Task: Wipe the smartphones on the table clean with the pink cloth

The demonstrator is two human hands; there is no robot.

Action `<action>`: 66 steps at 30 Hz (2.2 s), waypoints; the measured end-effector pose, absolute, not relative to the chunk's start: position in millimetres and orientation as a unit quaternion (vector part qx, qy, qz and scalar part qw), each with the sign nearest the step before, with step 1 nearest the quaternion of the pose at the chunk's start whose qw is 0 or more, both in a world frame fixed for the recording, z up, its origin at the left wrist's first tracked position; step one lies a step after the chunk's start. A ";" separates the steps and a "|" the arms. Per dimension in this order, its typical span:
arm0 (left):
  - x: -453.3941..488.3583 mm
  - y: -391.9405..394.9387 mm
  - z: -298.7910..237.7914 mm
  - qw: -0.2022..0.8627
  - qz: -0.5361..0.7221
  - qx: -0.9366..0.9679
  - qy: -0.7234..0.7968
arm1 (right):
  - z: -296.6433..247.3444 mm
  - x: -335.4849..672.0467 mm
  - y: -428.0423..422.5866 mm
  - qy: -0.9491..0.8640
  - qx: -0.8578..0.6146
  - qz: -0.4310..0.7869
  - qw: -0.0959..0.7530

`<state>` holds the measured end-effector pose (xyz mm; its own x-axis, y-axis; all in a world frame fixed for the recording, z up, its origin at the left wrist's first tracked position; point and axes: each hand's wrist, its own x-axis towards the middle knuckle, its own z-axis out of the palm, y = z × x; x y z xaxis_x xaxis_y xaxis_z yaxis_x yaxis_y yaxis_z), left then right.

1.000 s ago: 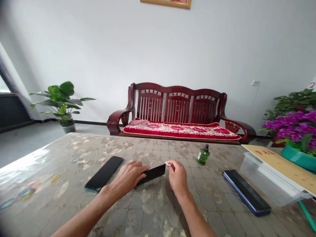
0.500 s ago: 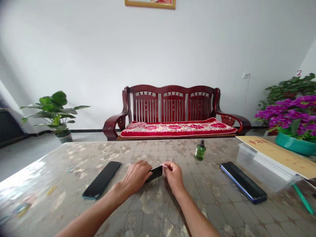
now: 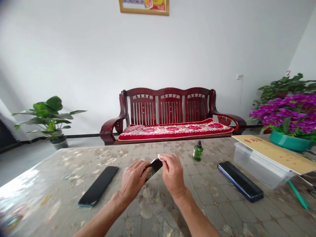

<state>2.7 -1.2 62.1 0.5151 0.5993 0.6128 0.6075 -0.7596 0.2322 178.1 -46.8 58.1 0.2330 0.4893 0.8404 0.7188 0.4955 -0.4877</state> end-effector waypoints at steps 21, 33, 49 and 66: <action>-10.1 2.0 38.4 -0.125 -0.476 -0.781 -0.384 | 46.5 171.8 -36.4 -0.538 -0.533 -0.018 0.653; -8.6 -0.3 45.0 -0.104 -0.415 -0.828 -0.362 | 42.5 162.9 -35.3 -0.500 -0.535 0.077 0.677; -8.8 9.3 96.7 0.000 -0.402 -0.878 -0.261 | 52.6 157.9 -38.9 -0.511 -0.526 0.030 0.679; -30.0 17.2 95.3 -0.068 -0.412 -0.847 -0.330 | 47.0 144.1 -46.1 -0.531 -0.511 0.034 0.675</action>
